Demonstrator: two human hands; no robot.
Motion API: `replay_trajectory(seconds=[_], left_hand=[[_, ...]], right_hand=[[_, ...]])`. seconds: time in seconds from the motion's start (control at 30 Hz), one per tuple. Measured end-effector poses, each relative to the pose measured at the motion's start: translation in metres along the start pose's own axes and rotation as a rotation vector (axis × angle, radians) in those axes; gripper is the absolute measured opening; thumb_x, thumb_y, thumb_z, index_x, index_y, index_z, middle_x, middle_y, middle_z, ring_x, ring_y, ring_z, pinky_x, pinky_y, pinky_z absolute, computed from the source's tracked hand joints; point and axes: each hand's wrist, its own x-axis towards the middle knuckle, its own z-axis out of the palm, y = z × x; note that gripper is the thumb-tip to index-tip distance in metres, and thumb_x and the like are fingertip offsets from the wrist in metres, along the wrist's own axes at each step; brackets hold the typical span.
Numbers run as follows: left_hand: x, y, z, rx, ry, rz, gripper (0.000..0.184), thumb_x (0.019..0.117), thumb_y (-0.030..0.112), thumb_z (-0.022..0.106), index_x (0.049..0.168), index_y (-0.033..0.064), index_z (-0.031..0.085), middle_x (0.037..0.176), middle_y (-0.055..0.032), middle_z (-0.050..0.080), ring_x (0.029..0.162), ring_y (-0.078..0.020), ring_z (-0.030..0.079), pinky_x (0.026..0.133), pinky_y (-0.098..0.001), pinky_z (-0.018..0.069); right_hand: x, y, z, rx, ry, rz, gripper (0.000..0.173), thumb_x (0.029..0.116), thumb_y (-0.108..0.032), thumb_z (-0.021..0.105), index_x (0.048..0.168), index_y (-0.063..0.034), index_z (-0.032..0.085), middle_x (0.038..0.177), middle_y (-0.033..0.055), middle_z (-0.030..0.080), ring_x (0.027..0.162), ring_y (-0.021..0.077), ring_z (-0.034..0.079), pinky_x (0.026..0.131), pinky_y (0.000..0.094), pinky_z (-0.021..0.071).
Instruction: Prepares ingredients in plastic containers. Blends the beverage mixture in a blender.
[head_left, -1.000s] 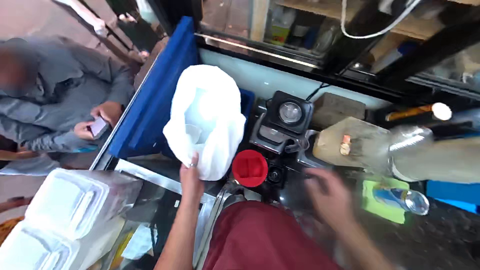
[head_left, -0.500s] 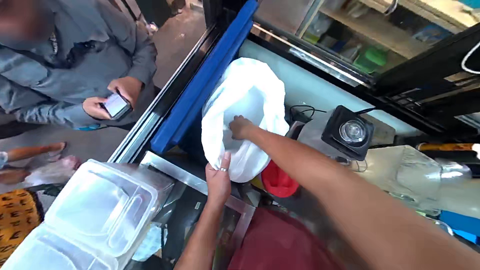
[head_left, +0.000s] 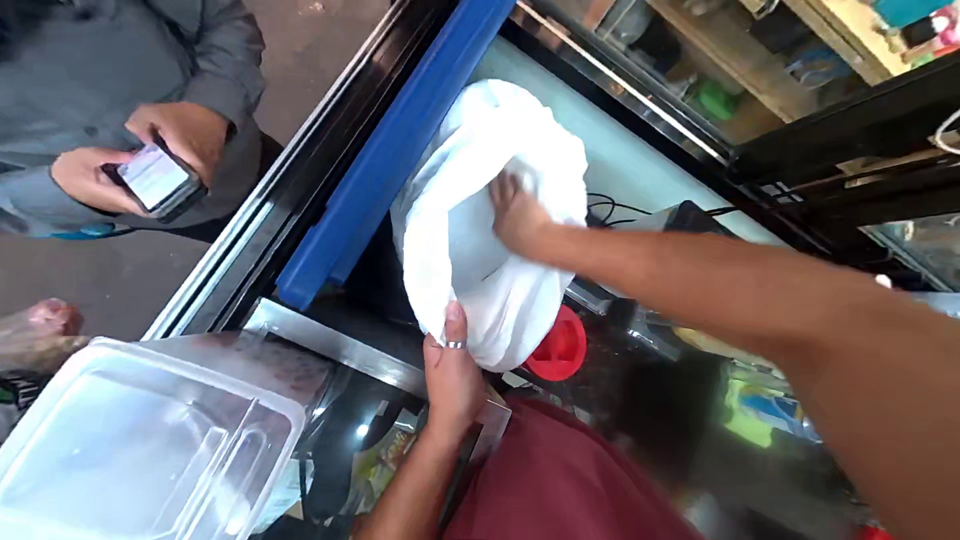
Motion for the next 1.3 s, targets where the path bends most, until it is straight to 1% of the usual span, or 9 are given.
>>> replay_trajectory(seconds=[0.2,0.33,0.4,0.5,0.6,0.77,1.0,1.2,1.3], left_hand=[[-0.003,0.007,-0.002,0.127,-0.021,0.004,0.033,0.11,0.029,0.041,0.108,0.0065,0.066,0.092,-0.0038,0.074,0.089,-0.014,0.073,0.084,-0.0365,0.0625],[-0.001,0.011,-0.001,0.172,-0.066,0.03,0.033,0.1096,0.028,0.042,0.102,0.0078,0.067,0.089,-0.0034,0.074,0.086,-0.014,0.073,0.081,-0.0359,0.0629],[-0.001,0.01,-0.001,0.182,-0.065,0.045,0.03,0.1092,0.026,0.043,0.1,0.0089,0.067,0.087,-0.002,0.074,0.083,-0.0132,0.073,0.079,-0.035,0.0631],[-0.003,0.011,0.001,0.221,-0.03,0.06,0.03,0.1088,0.021,0.042,0.098,0.008,0.067,0.083,-0.0008,0.074,0.079,-0.0117,0.073,0.076,-0.0332,0.0634],[-0.01,0.009,-0.003,0.286,-0.043,0.128,0.025,0.1103,0.018,0.04,0.11,0.0044,0.062,0.089,-0.0016,0.072,0.084,-0.012,0.073,0.079,-0.0325,0.0632],[0.001,0.02,-0.004,0.329,-0.134,0.25,0.023,0.1106,0.019,0.039,0.112,0.01,0.06,0.091,0.003,0.072,0.085,-0.0092,0.072,0.079,-0.0308,0.0628],[0.001,0.02,-0.007,0.376,-0.154,0.217,0.025,0.1109,0.019,0.037,0.114,0.0088,0.06,0.093,0.0022,0.072,0.088,-0.0096,0.072,0.082,-0.0315,0.0624],[0.002,0.011,0.001,0.331,-0.14,0.234,0.025,0.1111,0.019,0.036,0.113,0.0099,0.059,0.092,0.0028,0.072,0.088,-0.0094,0.072,0.082,-0.0314,0.0625],[-0.004,0.014,-0.005,0.35,-0.102,0.202,0.026,0.1111,0.019,0.035,0.114,0.0104,0.059,0.094,0.0032,0.072,0.089,-0.0089,0.072,0.084,-0.0311,0.0621]], right_hand=[[0.003,-0.002,-0.042,0.364,0.057,-0.155,0.035,0.097,-0.029,0.065,0.121,-0.0038,0.071,0.13,0.0265,0.062,0.125,0.0462,0.057,0.099,0.0688,0.0448],[0.021,-0.003,-0.014,0.231,0.282,0.135,0.033,0.1001,-0.008,0.053,0.128,0.0082,0.063,0.152,0.0391,0.038,0.143,0.0576,0.033,0.118,0.0707,0.0262],[-0.002,-0.029,0.008,0.393,0.12,0.002,0.03,0.0939,-0.018,0.068,0.112,0.0056,0.072,0.156,0.0393,0.03,0.14,0.061,0.035,0.11,0.0719,0.0374],[-0.009,-0.019,-0.01,0.549,-0.008,-0.146,0.034,0.0966,-0.035,0.068,0.116,-0.008,0.075,0.149,0.0259,0.05,0.129,0.0466,0.055,0.097,0.064,0.0518],[0.02,0.016,-0.031,0.429,0.396,0.164,0.037,0.0958,-0.023,0.059,0.123,-0.0002,0.069,0.132,0.0262,0.063,0.125,0.0428,0.059,0.1,0.06,0.0494],[0.02,-0.027,0.016,0.457,0.253,0.001,0.031,0.0912,-0.022,0.073,0.113,-0.0007,0.074,0.161,0.0313,0.029,0.147,0.0527,0.031,0.12,0.0641,0.0317],[0.045,0.016,-0.035,0.515,0.408,0.233,0.044,0.0939,-0.03,0.062,0.131,-0.0071,0.066,0.139,0.0217,0.06,0.132,0.0377,0.055,0.108,0.0566,0.0454],[0.005,-0.02,0.019,0.535,0.141,-0.341,0.028,0.0902,-0.025,0.077,0.111,-0.0063,0.077,0.16,0.0196,0.04,0.145,0.0396,0.041,0.118,0.0537,0.0378],[0.008,0.01,-0.011,0.537,0.128,-0.116,0.035,0.0915,-0.026,0.072,0.121,-0.0055,0.072,0.155,0.0215,0.046,0.14,0.0406,0.046,0.112,0.0571,0.042]])
